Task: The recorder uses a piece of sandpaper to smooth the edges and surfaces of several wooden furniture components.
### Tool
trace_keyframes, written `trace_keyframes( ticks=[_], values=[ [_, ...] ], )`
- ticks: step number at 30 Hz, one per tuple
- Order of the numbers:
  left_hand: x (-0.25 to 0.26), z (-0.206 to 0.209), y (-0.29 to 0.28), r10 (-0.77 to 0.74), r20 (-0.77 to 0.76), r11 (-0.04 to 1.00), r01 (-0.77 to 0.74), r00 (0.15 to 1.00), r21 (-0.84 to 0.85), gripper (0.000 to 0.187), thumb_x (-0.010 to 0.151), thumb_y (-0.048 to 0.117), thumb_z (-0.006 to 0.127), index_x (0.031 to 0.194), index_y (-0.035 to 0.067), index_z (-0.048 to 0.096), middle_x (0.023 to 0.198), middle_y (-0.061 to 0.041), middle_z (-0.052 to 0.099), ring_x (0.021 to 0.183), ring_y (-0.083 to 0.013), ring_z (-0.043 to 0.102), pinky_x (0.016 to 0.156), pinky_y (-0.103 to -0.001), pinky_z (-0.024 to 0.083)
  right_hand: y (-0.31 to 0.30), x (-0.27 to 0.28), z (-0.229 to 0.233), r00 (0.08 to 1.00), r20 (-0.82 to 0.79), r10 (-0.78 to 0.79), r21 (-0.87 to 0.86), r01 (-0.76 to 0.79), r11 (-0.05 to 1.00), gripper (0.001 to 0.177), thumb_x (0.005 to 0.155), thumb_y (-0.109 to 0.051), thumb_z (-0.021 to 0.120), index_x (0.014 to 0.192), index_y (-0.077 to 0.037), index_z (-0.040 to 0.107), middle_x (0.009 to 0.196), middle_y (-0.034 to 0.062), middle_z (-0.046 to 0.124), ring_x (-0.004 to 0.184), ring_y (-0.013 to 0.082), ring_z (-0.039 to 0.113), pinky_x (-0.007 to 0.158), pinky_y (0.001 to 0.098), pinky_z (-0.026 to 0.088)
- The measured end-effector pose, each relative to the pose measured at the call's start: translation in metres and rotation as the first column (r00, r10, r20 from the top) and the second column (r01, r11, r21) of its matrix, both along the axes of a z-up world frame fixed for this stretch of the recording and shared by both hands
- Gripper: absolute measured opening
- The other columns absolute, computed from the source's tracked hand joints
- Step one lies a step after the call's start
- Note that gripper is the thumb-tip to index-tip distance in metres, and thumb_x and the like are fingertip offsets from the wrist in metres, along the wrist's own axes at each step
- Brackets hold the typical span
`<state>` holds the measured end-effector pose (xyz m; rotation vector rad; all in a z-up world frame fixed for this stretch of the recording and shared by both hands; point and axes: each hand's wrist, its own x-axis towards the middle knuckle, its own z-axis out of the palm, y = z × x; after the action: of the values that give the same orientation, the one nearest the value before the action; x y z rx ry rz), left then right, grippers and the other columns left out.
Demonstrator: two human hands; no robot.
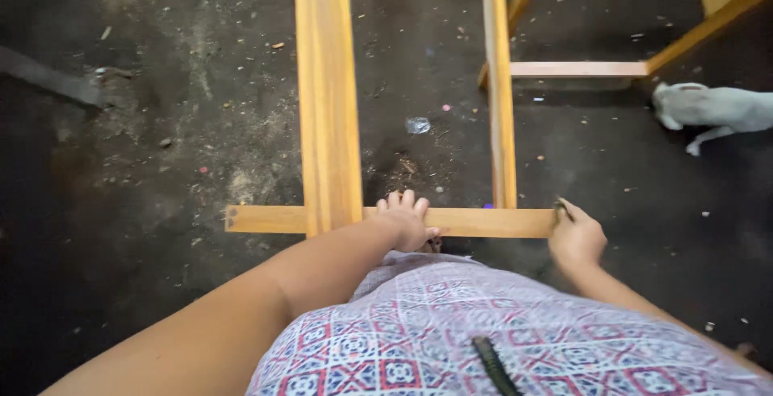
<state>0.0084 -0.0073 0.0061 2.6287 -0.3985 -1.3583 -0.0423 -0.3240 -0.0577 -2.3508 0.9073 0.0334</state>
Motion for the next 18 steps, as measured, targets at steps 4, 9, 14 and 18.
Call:
trace_keyframes(
  ticks=[4, 9, 14, 18],
  values=[
    [-0.001, 0.004, 0.003, -0.029, -0.01, 0.999, 0.029, 1.0, 0.016, 0.071, 0.1, 0.059, 0.048, 0.154, 0.015, 0.034, 0.161, -0.017, 0.025, 0.151, -0.0411, 0.02, 0.116, -0.059, 0.024, -0.011, -0.007, -0.014, 0.997, 0.042, 0.062, 0.005, -0.063, 0.998, 0.029, 0.098, -0.024, 0.066, 0.126, -0.018, 0.074, 0.111, 0.0167, 0.075, 0.098, 0.031, 0.074, 0.088, 0.0415, 0.054],
    [-0.002, -0.002, 0.005, -0.025, -0.004, 1.0, 0.026, 1.0, 0.017, 0.073, 0.1, 0.059, 0.047, 0.155, 0.015, 0.03, 0.163, -0.018, 0.021, 0.151, -0.0431, 0.016, 0.117, -0.06, 0.022, -0.011, 0.012, -0.031, 0.991, 0.034, 0.131, -0.053, -0.129, 0.99, 0.023, 0.1, -0.02, 0.066, 0.119, -0.015, 0.079, 0.111, 0.017, 0.076, 0.101, 0.0327, 0.074, 0.09, 0.0417, 0.056],
    [-0.004, 0.0, 0.007, -0.021, 0.003, 1.0, 0.021, 1.0, -0.016, 0.07, 0.101, 0.058, 0.046, 0.154, 0.014, 0.032, 0.162, -0.019, 0.024, 0.151, -0.0444, 0.019, 0.118, -0.06, 0.022, -0.003, -0.031, 0.02, 0.949, 0.01, 0.315, -0.178, -0.308, 0.935, 0.04, 0.096, -0.009, 0.062, 0.131, -0.02, 0.077, 0.109, 0.0227, 0.072, 0.098, 0.0392, 0.072, 0.086, 0.044, 0.056],
    [-0.006, 0.004, 0.012, -0.024, 0.019, 0.999, 0.024, 1.0, -0.044, 0.067, 0.103, 0.056, 0.047, 0.152, 0.012, 0.035, 0.16, -0.02, 0.026, 0.149, -0.0462, 0.02, 0.117, -0.061, 0.022, 0.007, -0.022, 0.069, 0.908, -0.126, 0.4, 0.09, -0.391, 0.916, 0.029, 0.098, -0.018, 0.064, 0.123, -0.014, 0.077, 0.104, 0.0155, 0.08, 0.096, 0.028, 0.076, 0.088, 0.0386, 0.056]
  ],
)
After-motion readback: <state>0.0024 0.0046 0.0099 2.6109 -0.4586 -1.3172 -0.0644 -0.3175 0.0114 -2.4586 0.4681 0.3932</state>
